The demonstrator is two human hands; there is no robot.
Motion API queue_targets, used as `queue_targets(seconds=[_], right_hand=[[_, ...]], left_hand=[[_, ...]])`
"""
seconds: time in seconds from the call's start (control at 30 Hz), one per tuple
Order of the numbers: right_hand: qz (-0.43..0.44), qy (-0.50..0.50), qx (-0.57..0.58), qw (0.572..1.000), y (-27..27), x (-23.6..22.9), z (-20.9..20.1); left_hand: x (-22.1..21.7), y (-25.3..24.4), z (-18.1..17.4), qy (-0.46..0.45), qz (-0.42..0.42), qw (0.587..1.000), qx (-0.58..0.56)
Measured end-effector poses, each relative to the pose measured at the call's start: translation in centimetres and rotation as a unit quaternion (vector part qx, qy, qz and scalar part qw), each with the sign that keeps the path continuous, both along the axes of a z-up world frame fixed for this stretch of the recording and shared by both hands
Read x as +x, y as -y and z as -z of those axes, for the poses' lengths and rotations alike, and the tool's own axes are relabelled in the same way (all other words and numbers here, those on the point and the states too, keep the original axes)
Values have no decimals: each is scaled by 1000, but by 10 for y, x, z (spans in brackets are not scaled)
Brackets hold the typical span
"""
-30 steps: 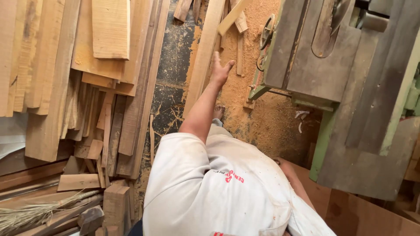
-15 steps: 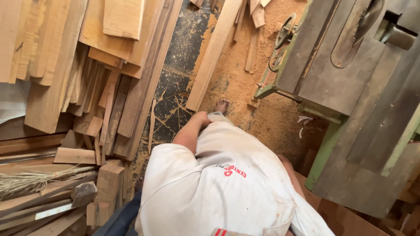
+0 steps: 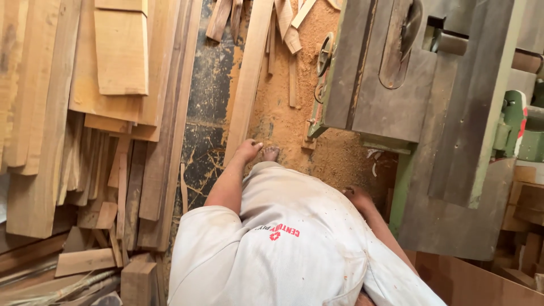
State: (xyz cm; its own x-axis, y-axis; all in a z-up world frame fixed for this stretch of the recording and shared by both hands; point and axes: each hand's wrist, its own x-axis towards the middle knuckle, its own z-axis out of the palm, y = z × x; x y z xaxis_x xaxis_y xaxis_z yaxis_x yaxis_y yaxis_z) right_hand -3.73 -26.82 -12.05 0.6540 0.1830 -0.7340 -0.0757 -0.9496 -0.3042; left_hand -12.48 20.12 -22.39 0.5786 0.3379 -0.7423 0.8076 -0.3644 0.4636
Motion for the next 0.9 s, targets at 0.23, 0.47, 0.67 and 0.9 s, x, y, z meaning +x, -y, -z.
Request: queue_targets(seconds=[0.23, 0.47, 0.67, 0.9], right_hand=[[72, -13, 60, 996, 43, -7, 51], [356, -130, 156, 912, 49, -25, 44], [400, -96, 217, 885, 41, -27, 42], [435, -81, 182, 878, 3, -11, 71]], left_hand=[[69, -20, -10, 107, -37, 993, -29], [173, -82, -35, 246, -256, 914, -198], [247, -123, -144, 289, -445, 735, -422], [276, -122, -168, 394, -266, 851, -223]])
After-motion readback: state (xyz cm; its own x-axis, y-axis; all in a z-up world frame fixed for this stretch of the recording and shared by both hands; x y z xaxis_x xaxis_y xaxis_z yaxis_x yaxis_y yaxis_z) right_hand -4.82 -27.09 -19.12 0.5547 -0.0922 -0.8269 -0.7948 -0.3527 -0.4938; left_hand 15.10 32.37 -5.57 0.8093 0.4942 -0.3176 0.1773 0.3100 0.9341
